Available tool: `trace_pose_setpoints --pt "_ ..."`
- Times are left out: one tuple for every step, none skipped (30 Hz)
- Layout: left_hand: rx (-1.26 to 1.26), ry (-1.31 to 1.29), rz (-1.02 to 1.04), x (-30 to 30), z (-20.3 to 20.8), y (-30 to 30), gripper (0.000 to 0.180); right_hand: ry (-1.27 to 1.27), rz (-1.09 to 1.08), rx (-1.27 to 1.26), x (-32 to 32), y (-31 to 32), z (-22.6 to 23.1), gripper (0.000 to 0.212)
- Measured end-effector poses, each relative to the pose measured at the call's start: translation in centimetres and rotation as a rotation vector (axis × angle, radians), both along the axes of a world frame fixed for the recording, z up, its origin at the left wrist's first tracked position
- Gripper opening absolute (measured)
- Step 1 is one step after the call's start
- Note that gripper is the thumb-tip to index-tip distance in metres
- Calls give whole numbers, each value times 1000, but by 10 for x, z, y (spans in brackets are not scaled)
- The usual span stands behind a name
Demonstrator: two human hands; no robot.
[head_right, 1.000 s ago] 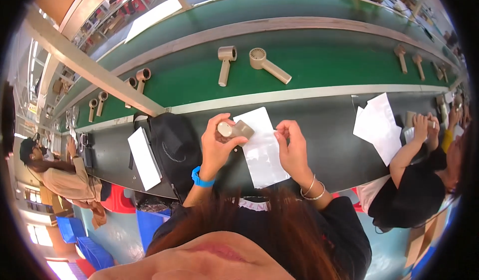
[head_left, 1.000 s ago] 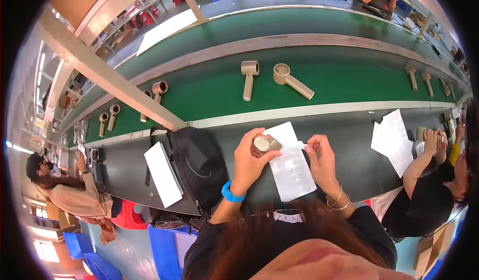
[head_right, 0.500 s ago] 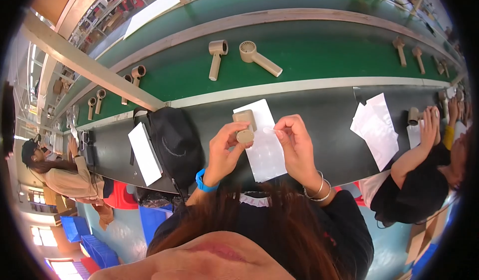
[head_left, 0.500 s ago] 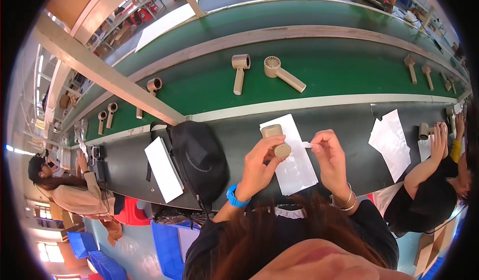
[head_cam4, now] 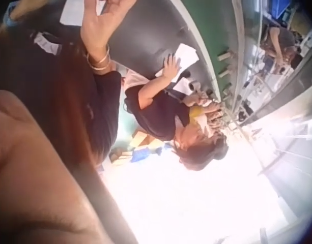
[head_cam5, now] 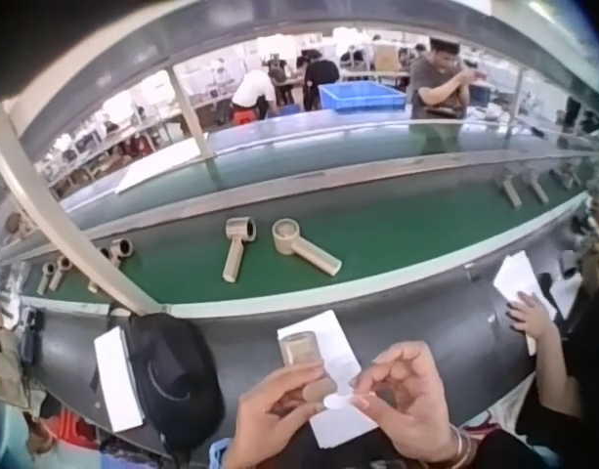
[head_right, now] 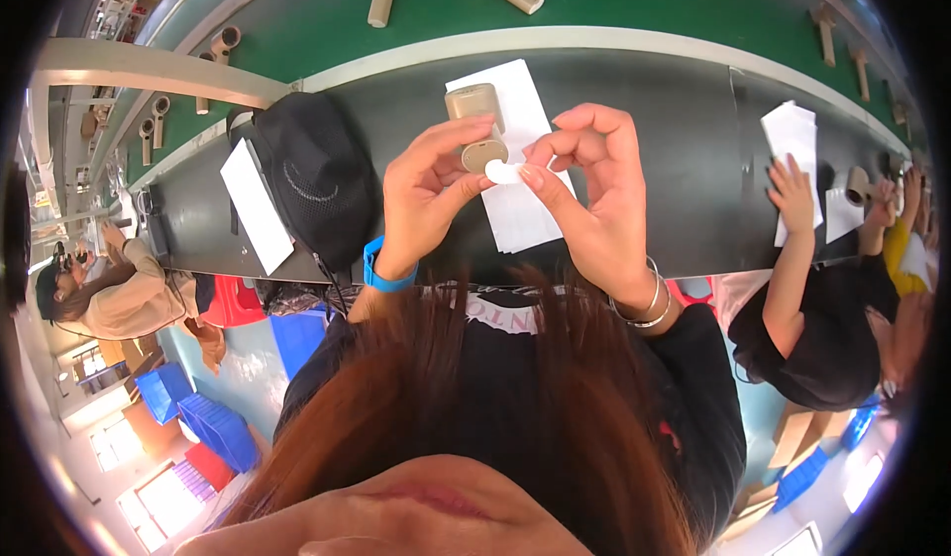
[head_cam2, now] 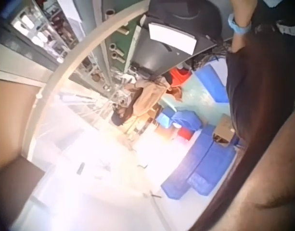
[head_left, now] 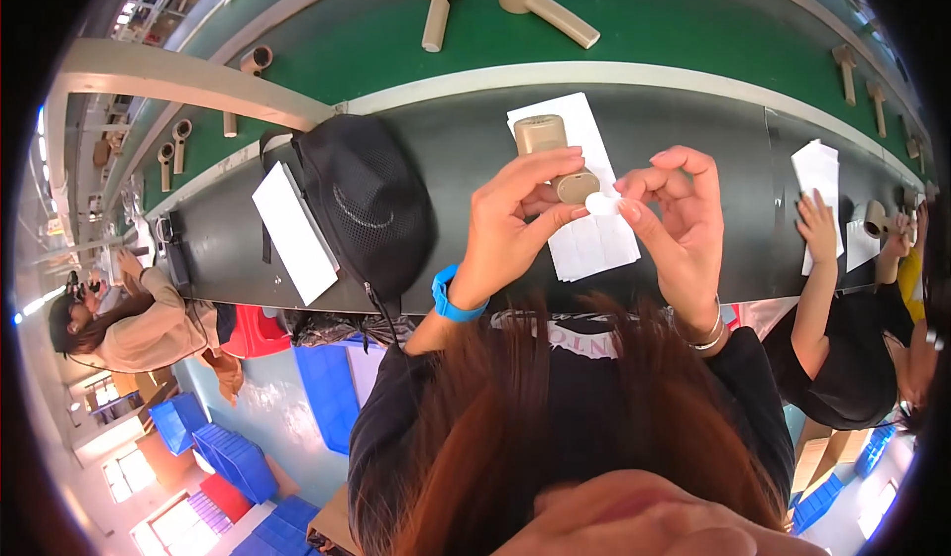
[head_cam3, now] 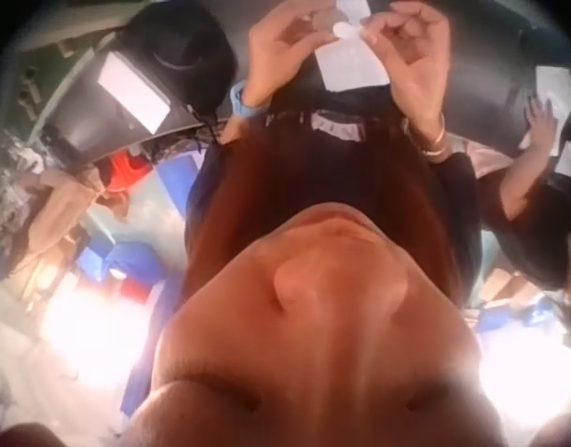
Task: The person takes portable fans from a conveyor belt, peels adhesive stickers from a paper sheet, attaches them to the base of each fan by hand, and places the fans back onto the conveyor belt.
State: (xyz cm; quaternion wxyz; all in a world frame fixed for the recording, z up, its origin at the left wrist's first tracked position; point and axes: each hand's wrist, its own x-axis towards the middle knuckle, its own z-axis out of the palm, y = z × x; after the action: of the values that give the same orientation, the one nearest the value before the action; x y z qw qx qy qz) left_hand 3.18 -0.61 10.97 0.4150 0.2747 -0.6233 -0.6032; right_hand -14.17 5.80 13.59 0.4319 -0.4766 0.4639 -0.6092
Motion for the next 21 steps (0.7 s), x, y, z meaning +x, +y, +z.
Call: trace_pose_setpoints --pt "9 -7 7 1 -1 0 44 15 16 -8 2 -2 -1 42" --pt "19 34 -16 -1 -2 -1 43 14 11 -1 2 -2 -1 42" --pt "30 77 -39 -2 -2 -1 43 17 23 -7 2 -3 -2 41" --pt "36 76 -44 -2 -2 -1 43 20 34 -13 2 -4 -2 41" --pt "54 66 -59 -1 -2 0 44 15 37 -7 2 -5 -3 41" --pt "71 56 -75 1 -2 0 44 3 52 3 2 -6 -4 41" --pt "77 52 -74 1 -3 1 44 -8 65 12 3 -6 -4 40" --pt "100 64 -79 1 -3 1 44 -12 66 17 3 -6 -3 40" --pt "124 77 -85 1 -3 2 44 -31 65 37 4 -6 -3 40" --pt "130 74 -86 1 -3 2 44 -49 63 58 4 -6 -2 40" --pt "139 77 -89 1 -3 1 44 -52 64 61 4 -6 -2 40" --pt "149 80 -92 1 -3 1 44 -62 67 65 4 -7 -3 40" --pt "153 77 -93 1 -4 1 44 -72 70 69 4 -7 -3 40" --pt "148 85 -90 0 -6 0 44 -73 69 72 4 -7 -3 40" --pt "142 93 -88 0 -6 0 43 -78 64 81 4 -7 -3 40" --pt "145 91 -88 0 -6 0 43 -84 59 89 4 -8 -4 40" --pt "154 89 -88 0 -5 0 43 -85 58 92 4 -8 -3 40" --pt "163 86 -88 0 -5 0 43 -84 61 90 3 -8 -3 39" --pt "165 85 -88 0 -5 0 43 -83 64 88 3 -9 -3 39" --pt "164 87 -86 -1 -5 0 43 -84 63 90 3 -8 -3 39" --pt "162 88 -83 -1 -6 0 43 -84 63 90 3 -8 -4 39"
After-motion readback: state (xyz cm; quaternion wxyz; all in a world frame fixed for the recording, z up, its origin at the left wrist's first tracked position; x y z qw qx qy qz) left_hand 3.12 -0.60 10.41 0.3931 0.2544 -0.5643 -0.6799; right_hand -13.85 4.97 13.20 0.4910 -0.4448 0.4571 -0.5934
